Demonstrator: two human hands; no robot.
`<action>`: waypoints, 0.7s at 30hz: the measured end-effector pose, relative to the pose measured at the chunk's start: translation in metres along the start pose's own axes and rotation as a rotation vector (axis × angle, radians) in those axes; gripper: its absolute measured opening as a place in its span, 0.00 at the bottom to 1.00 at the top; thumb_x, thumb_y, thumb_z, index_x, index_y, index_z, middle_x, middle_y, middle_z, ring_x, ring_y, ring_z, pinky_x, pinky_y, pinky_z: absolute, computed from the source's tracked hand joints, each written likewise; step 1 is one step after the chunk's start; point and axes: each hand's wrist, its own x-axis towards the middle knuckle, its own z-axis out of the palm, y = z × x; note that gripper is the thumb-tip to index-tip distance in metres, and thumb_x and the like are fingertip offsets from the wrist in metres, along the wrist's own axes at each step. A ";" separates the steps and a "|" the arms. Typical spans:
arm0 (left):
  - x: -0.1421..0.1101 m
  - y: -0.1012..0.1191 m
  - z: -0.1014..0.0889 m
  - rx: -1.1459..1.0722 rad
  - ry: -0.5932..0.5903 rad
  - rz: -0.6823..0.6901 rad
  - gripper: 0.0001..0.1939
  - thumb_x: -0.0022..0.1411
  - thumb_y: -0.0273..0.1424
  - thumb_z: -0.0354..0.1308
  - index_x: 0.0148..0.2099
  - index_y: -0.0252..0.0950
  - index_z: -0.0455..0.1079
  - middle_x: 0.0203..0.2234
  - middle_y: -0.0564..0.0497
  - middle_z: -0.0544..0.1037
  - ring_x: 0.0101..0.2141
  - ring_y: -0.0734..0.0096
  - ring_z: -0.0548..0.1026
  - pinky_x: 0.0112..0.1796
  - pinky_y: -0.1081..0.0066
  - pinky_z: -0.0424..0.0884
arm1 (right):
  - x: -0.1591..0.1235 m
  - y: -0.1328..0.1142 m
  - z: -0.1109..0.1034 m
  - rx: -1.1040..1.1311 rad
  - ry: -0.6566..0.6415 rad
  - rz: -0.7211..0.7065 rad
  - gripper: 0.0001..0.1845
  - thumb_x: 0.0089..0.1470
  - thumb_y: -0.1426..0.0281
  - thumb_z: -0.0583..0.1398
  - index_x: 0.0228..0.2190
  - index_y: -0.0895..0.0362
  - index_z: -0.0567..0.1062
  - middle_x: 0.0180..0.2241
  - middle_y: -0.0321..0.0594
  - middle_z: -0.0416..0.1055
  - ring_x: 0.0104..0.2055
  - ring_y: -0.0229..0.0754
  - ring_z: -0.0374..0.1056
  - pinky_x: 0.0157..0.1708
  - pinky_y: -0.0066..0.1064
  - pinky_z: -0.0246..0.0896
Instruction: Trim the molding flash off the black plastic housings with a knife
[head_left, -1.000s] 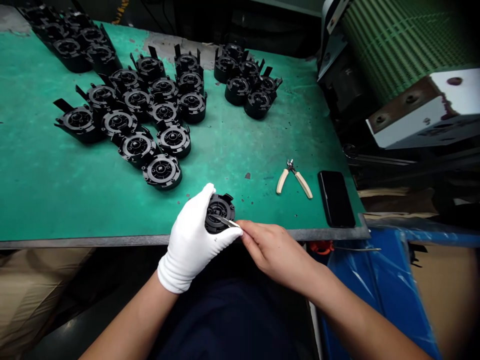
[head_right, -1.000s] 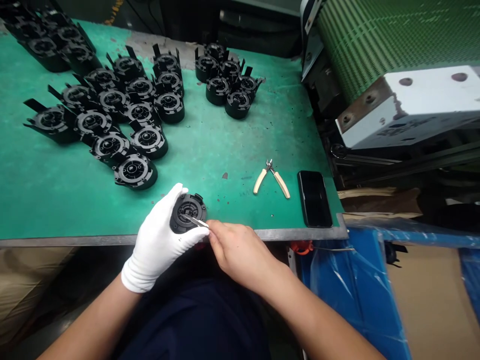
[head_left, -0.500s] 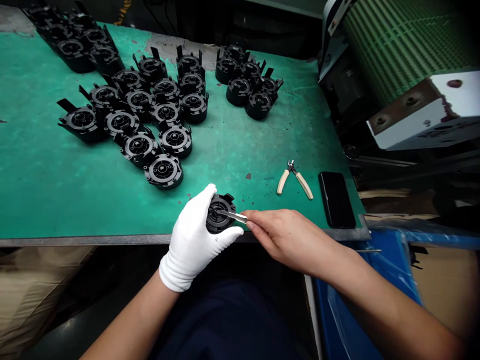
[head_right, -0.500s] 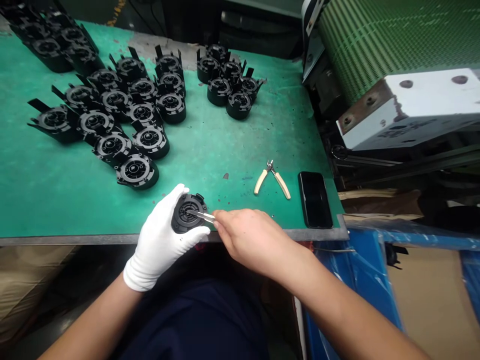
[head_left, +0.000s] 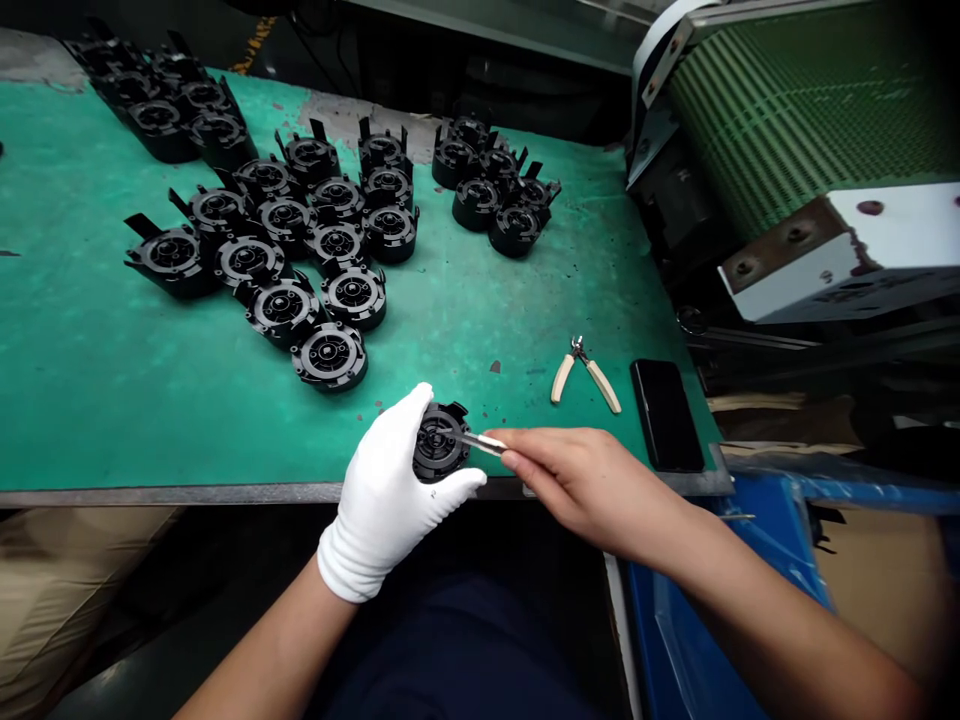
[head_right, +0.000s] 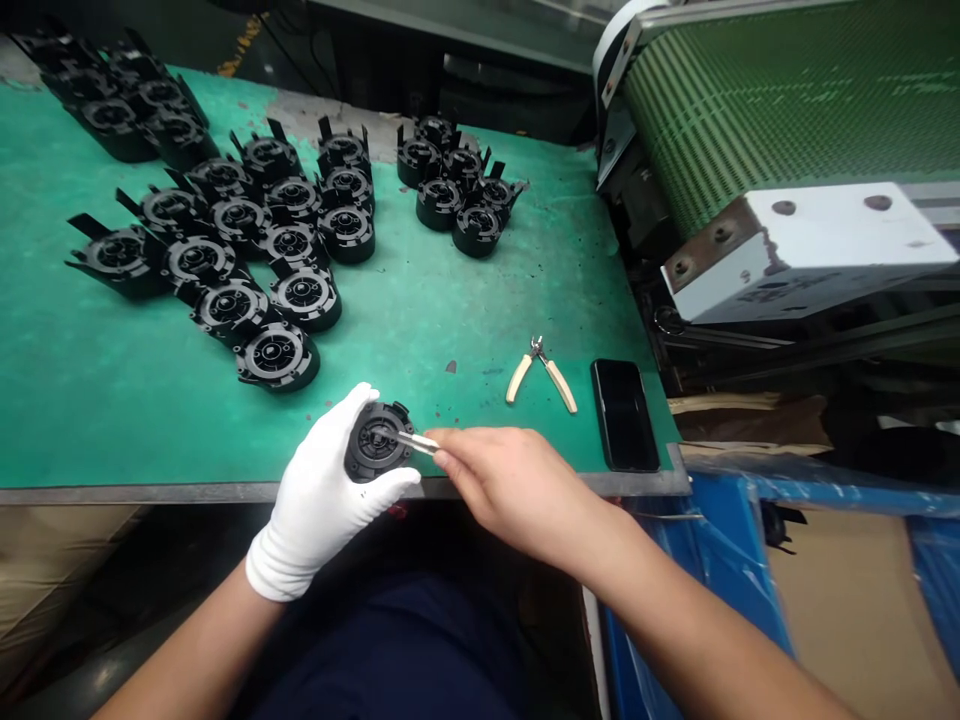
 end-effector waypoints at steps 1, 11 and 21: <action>0.000 0.000 0.000 0.002 0.002 0.004 0.49 0.55 0.54 0.68 0.69 0.33 0.56 0.61 0.39 0.69 0.62 0.52 0.68 0.63 0.56 0.65 | -0.001 0.004 0.001 0.004 0.039 0.008 0.18 0.70 0.66 0.51 0.57 0.48 0.74 0.53 0.39 0.78 0.51 0.46 0.75 0.49 0.34 0.69; -0.002 -0.002 0.000 0.024 0.001 0.012 0.49 0.55 0.55 0.68 0.68 0.33 0.57 0.62 0.39 0.69 0.62 0.54 0.67 0.64 0.57 0.64 | 0.014 0.014 0.002 -0.314 0.017 0.026 0.19 0.71 0.61 0.50 0.57 0.45 0.74 0.38 0.35 0.80 0.38 0.46 0.77 0.29 0.33 0.61; -0.001 0.000 0.001 0.015 0.005 0.014 0.49 0.55 0.55 0.69 0.69 0.33 0.56 0.62 0.39 0.69 0.62 0.54 0.67 0.63 0.57 0.64 | -0.004 0.006 0.010 -0.103 -0.106 0.083 0.18 0.70 0.63 0.51 0.54 0.48 0.76 0.40 0.39 0.82 0.38 0.47 0.79 0.34 0.33 0.66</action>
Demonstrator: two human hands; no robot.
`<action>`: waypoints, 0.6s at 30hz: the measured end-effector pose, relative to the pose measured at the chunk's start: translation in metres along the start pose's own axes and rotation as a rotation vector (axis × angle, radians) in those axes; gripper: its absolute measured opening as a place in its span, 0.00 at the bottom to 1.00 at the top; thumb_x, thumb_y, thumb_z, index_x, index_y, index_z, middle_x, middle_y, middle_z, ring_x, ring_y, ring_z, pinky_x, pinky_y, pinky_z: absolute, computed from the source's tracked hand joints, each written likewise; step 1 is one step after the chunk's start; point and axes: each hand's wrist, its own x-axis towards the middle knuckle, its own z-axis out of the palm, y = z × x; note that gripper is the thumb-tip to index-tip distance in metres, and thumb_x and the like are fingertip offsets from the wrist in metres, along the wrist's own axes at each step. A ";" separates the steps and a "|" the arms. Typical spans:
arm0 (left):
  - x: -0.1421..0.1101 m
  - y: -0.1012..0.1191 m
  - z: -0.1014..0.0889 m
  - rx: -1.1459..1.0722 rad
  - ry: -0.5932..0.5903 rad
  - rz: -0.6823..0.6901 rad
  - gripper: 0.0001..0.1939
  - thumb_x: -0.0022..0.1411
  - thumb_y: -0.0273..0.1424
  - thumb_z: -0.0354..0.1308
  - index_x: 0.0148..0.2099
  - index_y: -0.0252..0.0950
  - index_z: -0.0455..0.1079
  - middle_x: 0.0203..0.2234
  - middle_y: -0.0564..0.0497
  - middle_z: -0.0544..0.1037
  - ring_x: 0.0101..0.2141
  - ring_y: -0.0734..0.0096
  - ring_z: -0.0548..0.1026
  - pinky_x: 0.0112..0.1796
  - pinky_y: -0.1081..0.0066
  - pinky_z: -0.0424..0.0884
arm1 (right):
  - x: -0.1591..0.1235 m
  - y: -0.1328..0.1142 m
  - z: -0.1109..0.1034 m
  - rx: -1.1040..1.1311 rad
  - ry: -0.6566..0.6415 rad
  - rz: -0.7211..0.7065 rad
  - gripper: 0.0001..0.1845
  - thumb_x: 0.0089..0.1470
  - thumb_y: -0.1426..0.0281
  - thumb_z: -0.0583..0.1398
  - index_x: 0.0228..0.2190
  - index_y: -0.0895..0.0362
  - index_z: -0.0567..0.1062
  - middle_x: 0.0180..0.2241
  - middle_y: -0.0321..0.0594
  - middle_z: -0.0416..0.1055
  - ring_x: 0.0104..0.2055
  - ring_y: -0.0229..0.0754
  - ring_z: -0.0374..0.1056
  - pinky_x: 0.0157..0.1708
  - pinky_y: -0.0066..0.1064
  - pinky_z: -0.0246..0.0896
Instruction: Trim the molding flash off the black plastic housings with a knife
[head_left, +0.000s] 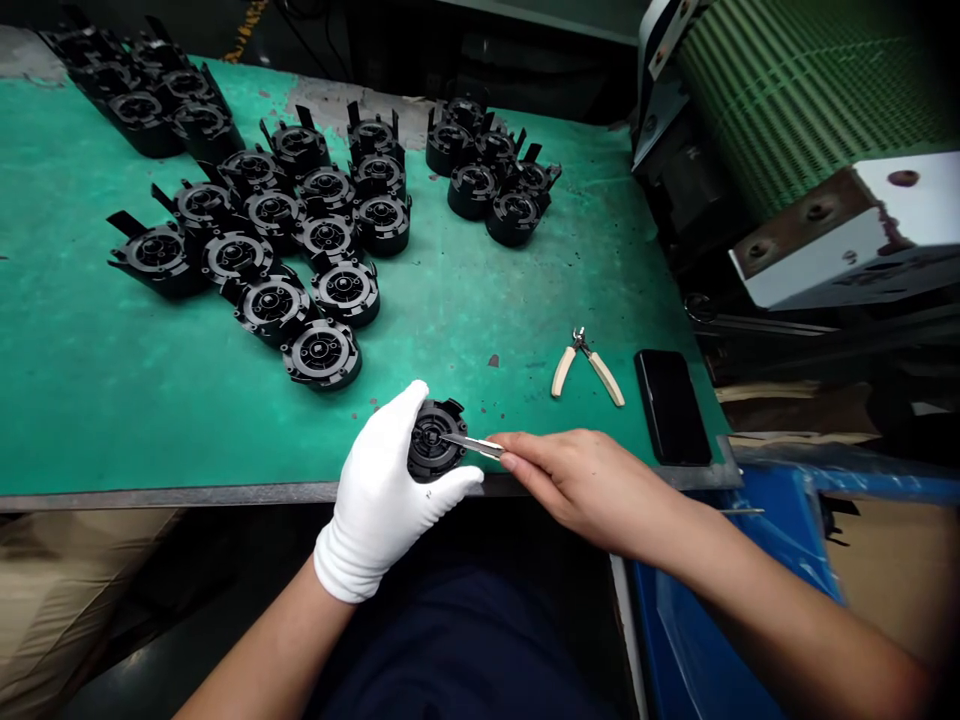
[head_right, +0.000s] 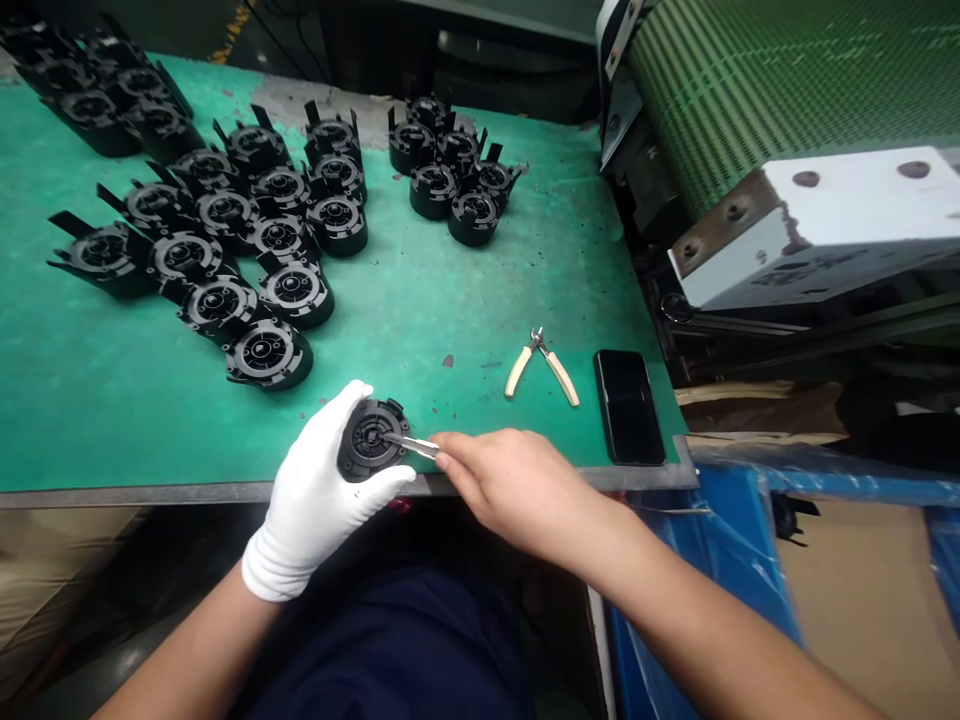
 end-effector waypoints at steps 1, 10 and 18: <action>0.000 0.001 0.000 0.001 0.000 -0.010 0.50 0.55 0.55 0.69 0.69 0.34 0.56 0.62 0.40 0.69 0.62 0.54 0.68 0.63 0.57 0.64 | -0.003 -0.003 0.003 0.043 -0.027 0.013 0.18 0.70 0.63 0.51 0.54 0.48 0.76 0.39 0.39 0.82 0.37 0.47 0.79 0.34 0.32 0.67; -0.001 0.002 -0.001 0.003 0.004 -0.024 0.49 0.55 0.55 0.68 0.69 0.34 0.56 0.61 0.41 0.70 0.61 0.54 0.69 0.63 0.58 0.65 | -0.015 -0.008 0.027 0.150 0.128 0.113 0.20 0.71 0.62 0.49 0.57 0.46 0.73 0.49 0.39 0.80 0.47 0.49 0.77 0.45 0.39 0.70; -0.003 0.005 -0.001 0.012 0.026 -0.034 0.49 0.54 0.54 0.69 0.69 0.37 0.57 0.62 0.43 0.70 0.60 0.54 0.71 0.62 0.59 0.67 | -0.010 -0.013 0.026 0.149 0.018 0.070 0.20 0.71 0.63 0.49 0.58 0.49 0.72 0.44 0.42 0.81 0.43 0.50 0.78 0.40 0.38 0.69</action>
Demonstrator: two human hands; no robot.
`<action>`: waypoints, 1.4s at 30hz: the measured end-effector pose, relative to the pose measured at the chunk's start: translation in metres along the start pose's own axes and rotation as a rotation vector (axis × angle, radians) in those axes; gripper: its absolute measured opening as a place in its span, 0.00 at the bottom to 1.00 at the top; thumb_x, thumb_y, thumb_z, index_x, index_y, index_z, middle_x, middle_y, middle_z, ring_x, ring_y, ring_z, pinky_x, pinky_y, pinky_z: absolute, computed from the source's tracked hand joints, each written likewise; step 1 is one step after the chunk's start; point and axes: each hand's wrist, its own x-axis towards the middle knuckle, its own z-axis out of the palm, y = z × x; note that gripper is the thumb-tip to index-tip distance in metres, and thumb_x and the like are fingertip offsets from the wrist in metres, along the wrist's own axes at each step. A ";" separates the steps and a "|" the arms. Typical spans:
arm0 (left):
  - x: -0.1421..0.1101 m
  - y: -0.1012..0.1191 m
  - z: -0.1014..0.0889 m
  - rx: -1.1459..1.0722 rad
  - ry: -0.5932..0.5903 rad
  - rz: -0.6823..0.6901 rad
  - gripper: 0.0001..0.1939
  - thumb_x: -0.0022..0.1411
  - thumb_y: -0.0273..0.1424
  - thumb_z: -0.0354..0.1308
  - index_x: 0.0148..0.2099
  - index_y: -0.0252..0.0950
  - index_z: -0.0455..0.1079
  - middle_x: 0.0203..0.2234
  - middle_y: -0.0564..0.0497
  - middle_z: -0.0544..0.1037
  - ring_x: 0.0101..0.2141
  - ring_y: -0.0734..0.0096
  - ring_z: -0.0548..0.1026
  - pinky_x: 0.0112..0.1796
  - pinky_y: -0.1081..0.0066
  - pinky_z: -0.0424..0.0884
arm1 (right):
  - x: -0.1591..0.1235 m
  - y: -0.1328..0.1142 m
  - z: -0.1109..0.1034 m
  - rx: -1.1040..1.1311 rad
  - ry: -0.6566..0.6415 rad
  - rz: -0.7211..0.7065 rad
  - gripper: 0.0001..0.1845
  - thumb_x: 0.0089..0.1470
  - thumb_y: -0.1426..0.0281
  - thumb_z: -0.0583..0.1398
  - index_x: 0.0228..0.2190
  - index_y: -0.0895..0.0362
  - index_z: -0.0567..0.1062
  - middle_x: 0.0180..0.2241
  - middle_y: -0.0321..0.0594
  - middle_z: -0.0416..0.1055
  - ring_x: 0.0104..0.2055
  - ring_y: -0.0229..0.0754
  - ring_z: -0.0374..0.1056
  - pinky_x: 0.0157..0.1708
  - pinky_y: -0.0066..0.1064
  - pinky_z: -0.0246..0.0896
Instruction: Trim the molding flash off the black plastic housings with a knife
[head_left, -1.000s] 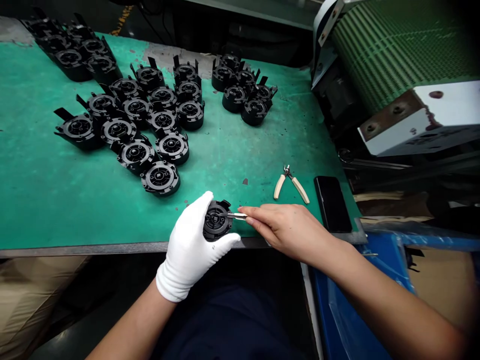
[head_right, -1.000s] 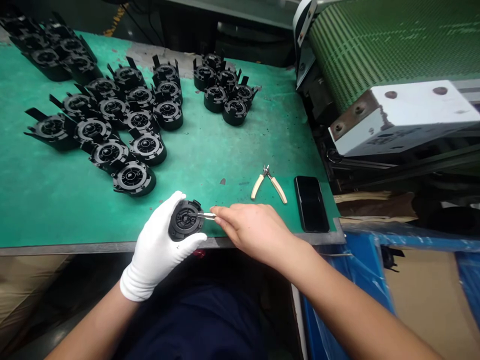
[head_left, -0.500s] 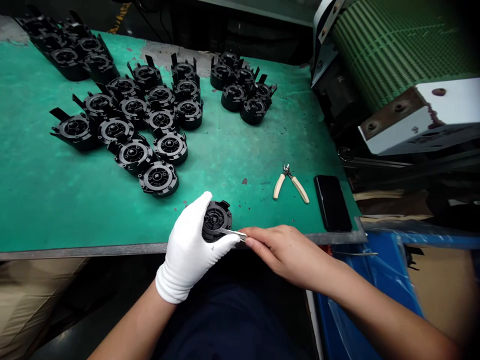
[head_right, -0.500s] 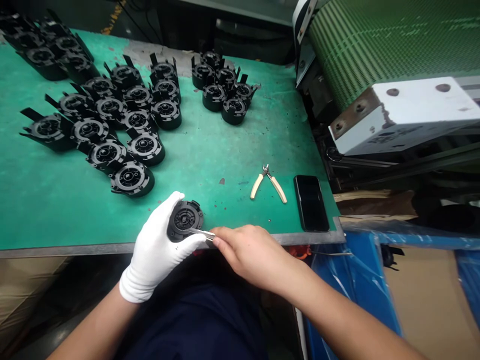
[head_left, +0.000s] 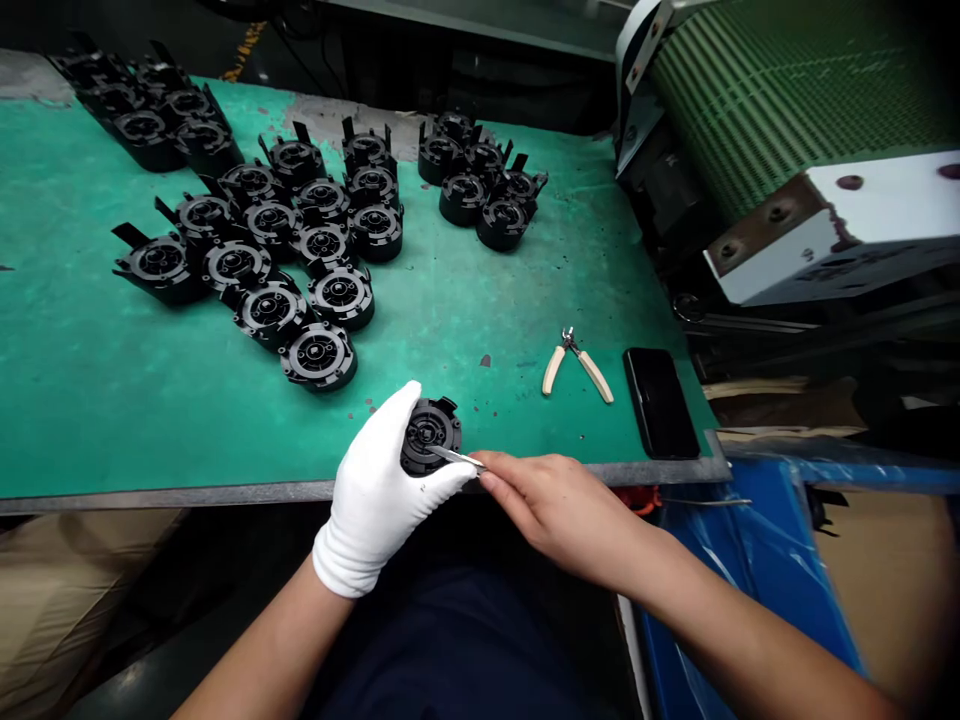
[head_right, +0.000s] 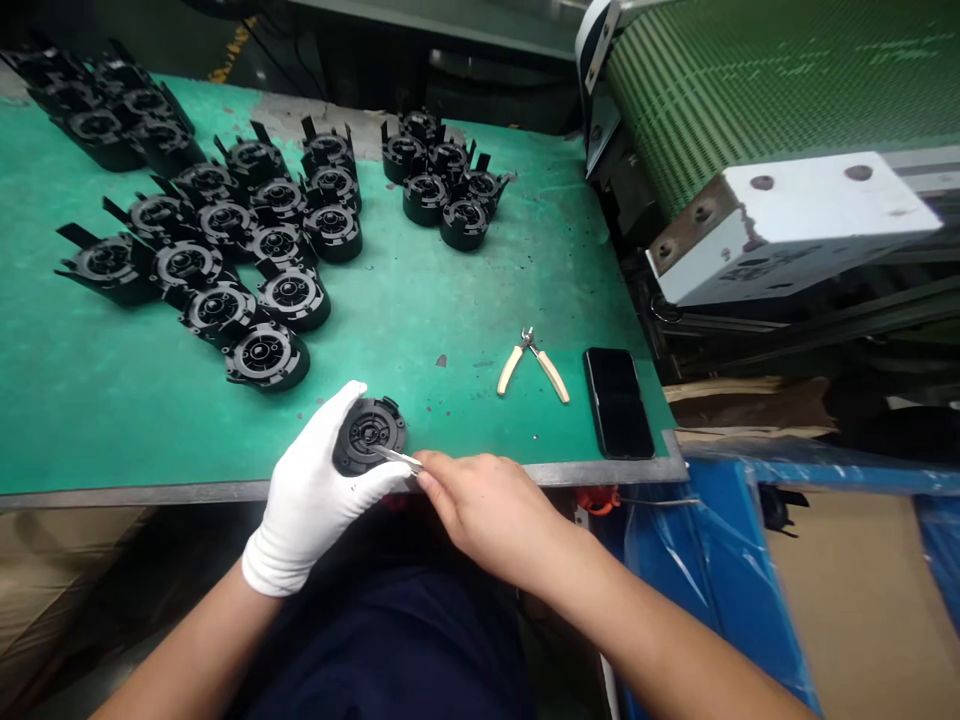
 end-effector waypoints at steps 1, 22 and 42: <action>0.000 0.000 0.000 0.004 0.000 -0.002 0.49 0.54 0.54 0.69 0.69 0.37 0.57 0.62 0.43 0.70 0.60 0.54 0.71 0.62 0.59 0.67 | 0.000 0.001 -0.004 0.013 -0.020 -0.008 0.20 0.71 0.63 0.49 0.56 0.48 0.73 0.43 0.41 0.81 0.43 0.50 0.78 0.40 0.38 0.68; -0.010 0.022 -0.013 -0.141 -0.129 -0.144 0.54 0.59 0.49 0.67 0.74 0.38 0.40 0.72 0.38 0.48 0.70 0.49 0.51 0.68 0.48 0.53 | 0.014 0.018 -0.031 0.166 0.171 -0.053 0.18 0.70 0.63 0.52 0.55 0.46 0.76 0.45 0.33 0.81 0.45 0.44 0.76 0.43 0.32 0.68; 0.012 0.008 0.000 -0.053 -0.071 -0.028 0.45 0.55 0.51 0.70 0.67 0.37 0.59 0.62 0.41 0.69 0.61 0.51 0.68 0.63 0.54 0.65 | -0.014 0.004 0.000 0.177 0.102 0.060 0.18 0.71 0.65 0.50 0.55 0.46 0.74 0.46 0.35 0.81 0.45 0.45 0.77 0.44 0.34 0.69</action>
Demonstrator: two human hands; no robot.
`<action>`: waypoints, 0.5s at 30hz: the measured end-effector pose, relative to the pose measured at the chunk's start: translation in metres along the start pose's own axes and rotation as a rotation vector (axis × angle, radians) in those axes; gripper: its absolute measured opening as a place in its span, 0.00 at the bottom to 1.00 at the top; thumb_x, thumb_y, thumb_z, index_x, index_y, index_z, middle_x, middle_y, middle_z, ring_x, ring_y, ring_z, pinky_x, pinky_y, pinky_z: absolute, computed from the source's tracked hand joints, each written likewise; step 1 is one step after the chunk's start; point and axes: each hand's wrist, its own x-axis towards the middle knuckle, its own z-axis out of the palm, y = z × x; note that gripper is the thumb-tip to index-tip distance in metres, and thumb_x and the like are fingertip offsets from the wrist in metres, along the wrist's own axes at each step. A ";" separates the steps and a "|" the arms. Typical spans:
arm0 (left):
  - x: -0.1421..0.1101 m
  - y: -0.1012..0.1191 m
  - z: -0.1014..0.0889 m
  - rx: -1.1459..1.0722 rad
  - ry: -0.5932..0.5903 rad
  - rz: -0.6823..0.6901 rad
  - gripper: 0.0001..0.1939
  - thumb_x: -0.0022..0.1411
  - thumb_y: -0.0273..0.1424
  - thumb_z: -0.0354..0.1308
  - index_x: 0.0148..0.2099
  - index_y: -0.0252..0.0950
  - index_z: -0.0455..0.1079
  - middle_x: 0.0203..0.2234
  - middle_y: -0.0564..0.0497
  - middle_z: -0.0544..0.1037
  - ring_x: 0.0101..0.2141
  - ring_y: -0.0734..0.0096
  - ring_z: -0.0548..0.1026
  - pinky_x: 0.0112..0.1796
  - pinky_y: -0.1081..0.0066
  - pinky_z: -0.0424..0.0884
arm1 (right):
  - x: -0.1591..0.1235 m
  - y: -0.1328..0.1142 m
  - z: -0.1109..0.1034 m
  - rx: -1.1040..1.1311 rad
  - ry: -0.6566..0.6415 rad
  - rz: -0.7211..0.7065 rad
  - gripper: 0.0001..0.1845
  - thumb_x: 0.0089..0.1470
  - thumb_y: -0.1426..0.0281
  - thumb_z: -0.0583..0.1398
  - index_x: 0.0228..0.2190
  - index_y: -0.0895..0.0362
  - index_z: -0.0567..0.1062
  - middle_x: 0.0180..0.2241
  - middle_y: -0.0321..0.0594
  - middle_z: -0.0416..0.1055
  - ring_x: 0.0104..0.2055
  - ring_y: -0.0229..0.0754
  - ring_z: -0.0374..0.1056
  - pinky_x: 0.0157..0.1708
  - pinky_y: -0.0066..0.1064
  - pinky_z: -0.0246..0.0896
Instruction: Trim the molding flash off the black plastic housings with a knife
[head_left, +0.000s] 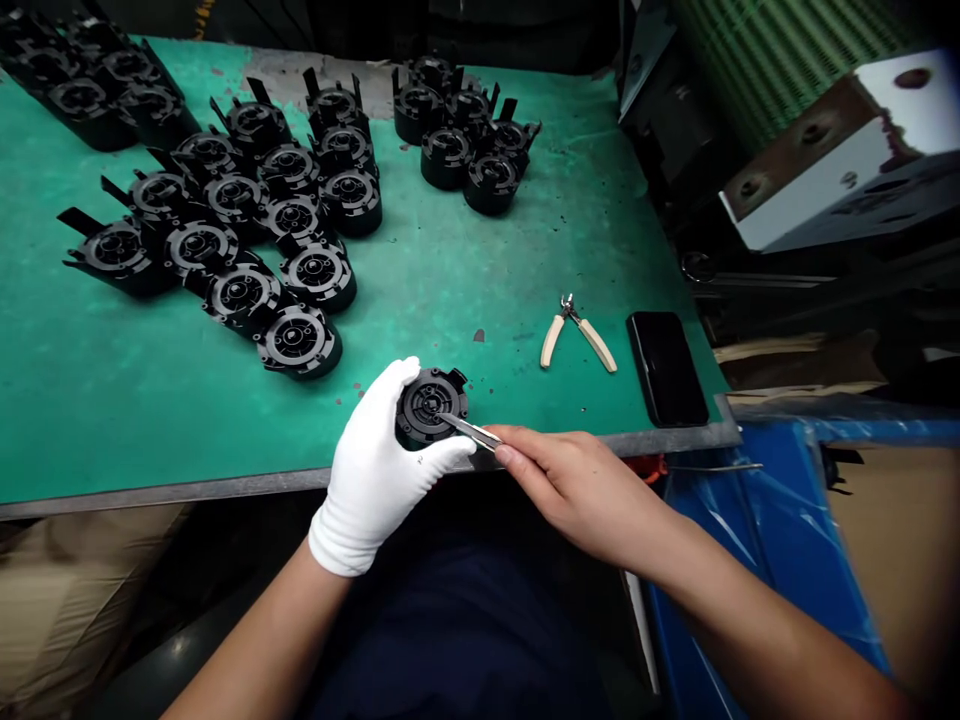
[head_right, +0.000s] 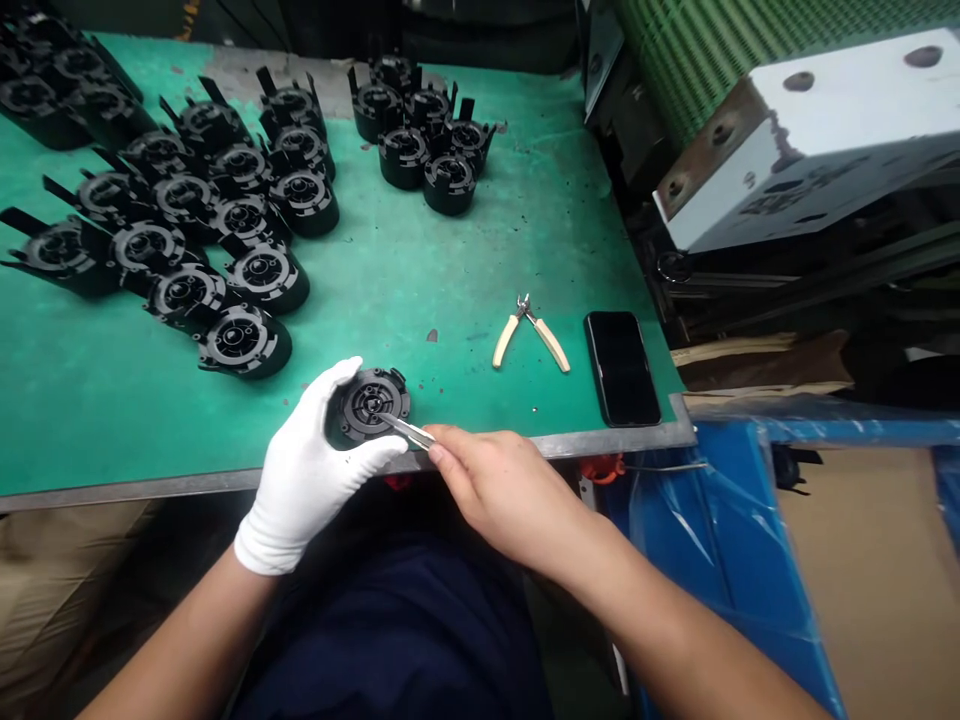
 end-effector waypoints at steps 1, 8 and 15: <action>-0.001 0.000 0.001 0.000 0.001 -0.001 0.45 0.55 0.51 0.70 0.67 0.37 0.59 0.62 0.41 0.69 0.62 0.52 0.68 0.64 0.54 0.65 | 0.000 0.001 0.000 0.009 0.016 0.000 0.18 0.71 0.65 0.51 0.55 0.46 0.74 0.47 0.35 0.80 0.46 0.45 0.77 0.45 0.34 0.69; -0.002 0.000 0.003 0.001 0.016 0.004 0.45 0.55 0.51 0.70 0.67 0.36 0.59 0.62 0.41 0.69 0.62 0.53 0.68 0.64 0.55 0.64 | -0.001 0.003 0.005 -0.128 0.085 0.013 0.20 0.71 0.65 0.50 0.58 0.51 0.72 0.50 0.41 0.79 0.47 0.50 0.77 0.46 0.41 0.70; -0.003 0.003 0.004 0.014 0.032 -0.042 0.47 0.51 0.52 0.72 0.67 0.39 0.60 0.61 0.41 0.70 0.59 0.49 0.71 0.62 0.53 0.67 | 0.001 -0.006 -0.003 -0.034 -0.054 0.022 0.17 0.71 0.65 0.50 0.53 0.48 0.75 0.42 0.38 0.81 0.43 0.48 0.77 0.41 0.36 0.67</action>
